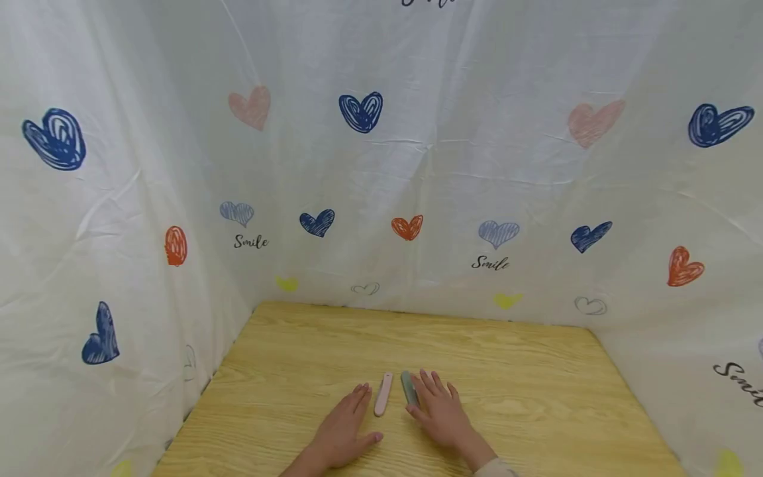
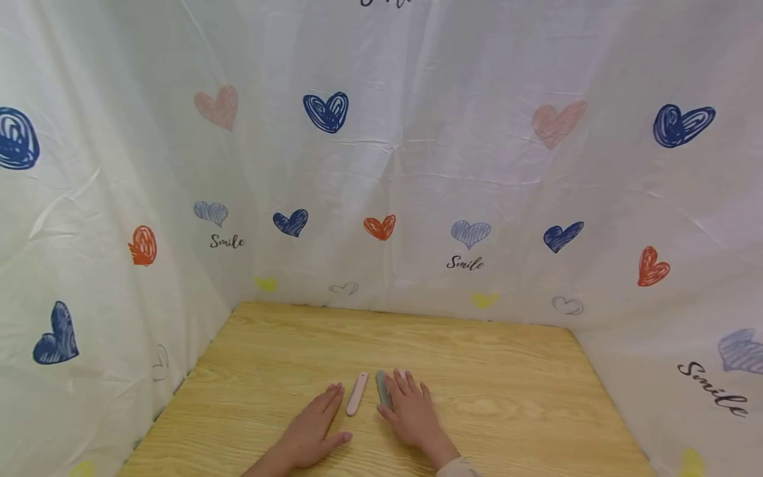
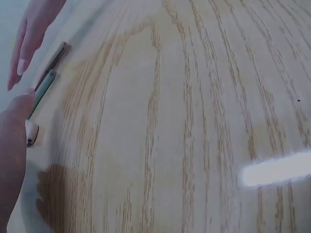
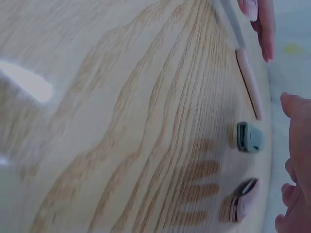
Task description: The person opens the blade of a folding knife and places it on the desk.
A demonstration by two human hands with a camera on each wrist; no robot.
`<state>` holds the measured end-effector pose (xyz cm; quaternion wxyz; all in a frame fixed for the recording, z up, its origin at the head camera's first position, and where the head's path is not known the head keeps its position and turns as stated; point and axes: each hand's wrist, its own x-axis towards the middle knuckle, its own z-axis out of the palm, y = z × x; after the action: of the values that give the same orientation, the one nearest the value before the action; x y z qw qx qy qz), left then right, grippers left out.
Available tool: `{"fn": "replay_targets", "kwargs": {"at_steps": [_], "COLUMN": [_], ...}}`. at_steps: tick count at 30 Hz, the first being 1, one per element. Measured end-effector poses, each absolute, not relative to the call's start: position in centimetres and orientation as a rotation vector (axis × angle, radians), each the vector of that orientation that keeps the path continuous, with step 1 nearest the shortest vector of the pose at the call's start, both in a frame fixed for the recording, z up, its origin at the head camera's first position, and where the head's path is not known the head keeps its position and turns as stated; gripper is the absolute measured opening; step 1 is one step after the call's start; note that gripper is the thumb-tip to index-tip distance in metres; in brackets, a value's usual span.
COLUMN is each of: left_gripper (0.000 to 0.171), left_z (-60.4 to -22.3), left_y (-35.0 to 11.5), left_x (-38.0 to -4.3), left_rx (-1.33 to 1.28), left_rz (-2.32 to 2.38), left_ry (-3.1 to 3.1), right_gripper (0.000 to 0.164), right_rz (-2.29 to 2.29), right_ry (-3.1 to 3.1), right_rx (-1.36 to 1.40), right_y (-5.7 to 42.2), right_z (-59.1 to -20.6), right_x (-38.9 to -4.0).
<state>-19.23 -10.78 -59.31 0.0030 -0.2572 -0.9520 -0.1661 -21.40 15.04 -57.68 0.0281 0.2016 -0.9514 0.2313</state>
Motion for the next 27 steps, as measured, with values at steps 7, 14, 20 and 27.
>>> {"fn": "replay_targets", "kwargs": {"at_steps": [7, 14, 20, 27], "left_gripper": [0.083, 0.082, 0.078, 0.072], "left_z": [-59.8, -59.8, -59.5, -59.8], "left_y": [-10.4, -9.9, -9.1, -8.4], "left_x": [-19.1, -19.4, -19.9, -20.3], "left_rx": [-0.783, -0.761, -0.771, -0.740], "left_rz": [-0.530, -0.517, -0.502, -0.435], "left_ry": [-2.978, -2.971, -2.974, -2.990], "right_gripper": [0.060, 0.058, 0.059, 0.057], "right_rz": [0.708, 0.657, 0.573, 0.527], "right_ry": [-2.926, -2.946, -2.998, -2.988], "right_rx": [0.680, 0.685, 0.705, 0.709], "right_y": [13.3, 12.1, 11.4, 10.7], "right_z": [-57.7, -58.2, -58.1, -58.2], "right_x": [-22.0, -22.6, -23.1, -23.2]}}
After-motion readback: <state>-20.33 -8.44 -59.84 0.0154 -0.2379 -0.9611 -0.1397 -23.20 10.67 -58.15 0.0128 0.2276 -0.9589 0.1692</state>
